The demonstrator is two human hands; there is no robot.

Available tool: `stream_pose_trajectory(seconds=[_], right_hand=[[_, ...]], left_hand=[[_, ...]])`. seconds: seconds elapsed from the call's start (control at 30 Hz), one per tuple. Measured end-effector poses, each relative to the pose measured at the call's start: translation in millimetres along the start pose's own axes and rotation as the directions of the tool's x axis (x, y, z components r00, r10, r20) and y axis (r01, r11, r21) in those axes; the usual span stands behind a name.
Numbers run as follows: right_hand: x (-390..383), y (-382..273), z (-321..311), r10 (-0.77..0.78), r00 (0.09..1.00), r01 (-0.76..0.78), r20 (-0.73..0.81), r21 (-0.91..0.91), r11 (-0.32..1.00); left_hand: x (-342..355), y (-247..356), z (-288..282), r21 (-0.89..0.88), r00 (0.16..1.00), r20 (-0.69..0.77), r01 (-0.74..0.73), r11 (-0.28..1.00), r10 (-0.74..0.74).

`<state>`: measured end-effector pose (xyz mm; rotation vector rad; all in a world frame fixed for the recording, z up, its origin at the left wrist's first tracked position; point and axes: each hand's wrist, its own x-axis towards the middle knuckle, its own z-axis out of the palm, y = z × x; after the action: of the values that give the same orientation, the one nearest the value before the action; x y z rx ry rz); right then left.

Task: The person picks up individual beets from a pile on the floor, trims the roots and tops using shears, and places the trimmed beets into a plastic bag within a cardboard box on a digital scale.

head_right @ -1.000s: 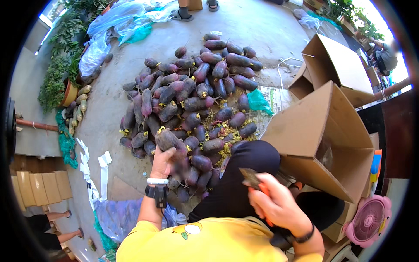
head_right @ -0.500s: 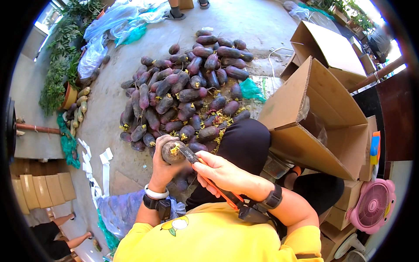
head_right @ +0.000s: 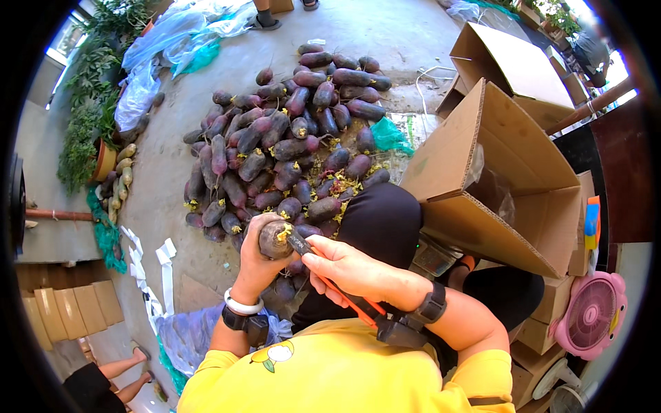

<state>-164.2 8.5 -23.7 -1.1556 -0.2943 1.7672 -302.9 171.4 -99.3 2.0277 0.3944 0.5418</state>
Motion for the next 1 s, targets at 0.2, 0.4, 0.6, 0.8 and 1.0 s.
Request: stream_pose_trajectory(seconds=[0.2,0.4,0.6,0.8,1.0], right_hand=[[6.7,9.2,8.8,0.025,0.999,-0.012,-0.034,0.331,0.944],[17.3,16.5,18.6,0.002,1.0,0.007,-0.013,0.654,0.757],[31.8,20.9,28.6,-0.064,0.994,0.108,-0.087,0.778,0.619],[34.6,17.5,0.9,-0.137,0.963,0.256,-0.233,0.619,0.743],[24.4,16.8,2.4,-0.156,0.96,0.216,-0.232,0.259,0.941]], left_hand=[[0.5,0.3,13.0,0.45,0.966,-0.157,-0.117,0.885,0.207],[-1.1,1.0,14.8,0.692,0.963,-0.119,-0.094,0.716,0.241],[2.2,0.9,16.5,0.768,0.971,-0.123,-0.037,0.639,0.204],[3.4,5.4,10.4,0.717,0.975,-0.155,0.0,0.697,0.159],[7.6,4.1,6.2,0.92,0.989,0.116,-0.141,0.367,0.091]])
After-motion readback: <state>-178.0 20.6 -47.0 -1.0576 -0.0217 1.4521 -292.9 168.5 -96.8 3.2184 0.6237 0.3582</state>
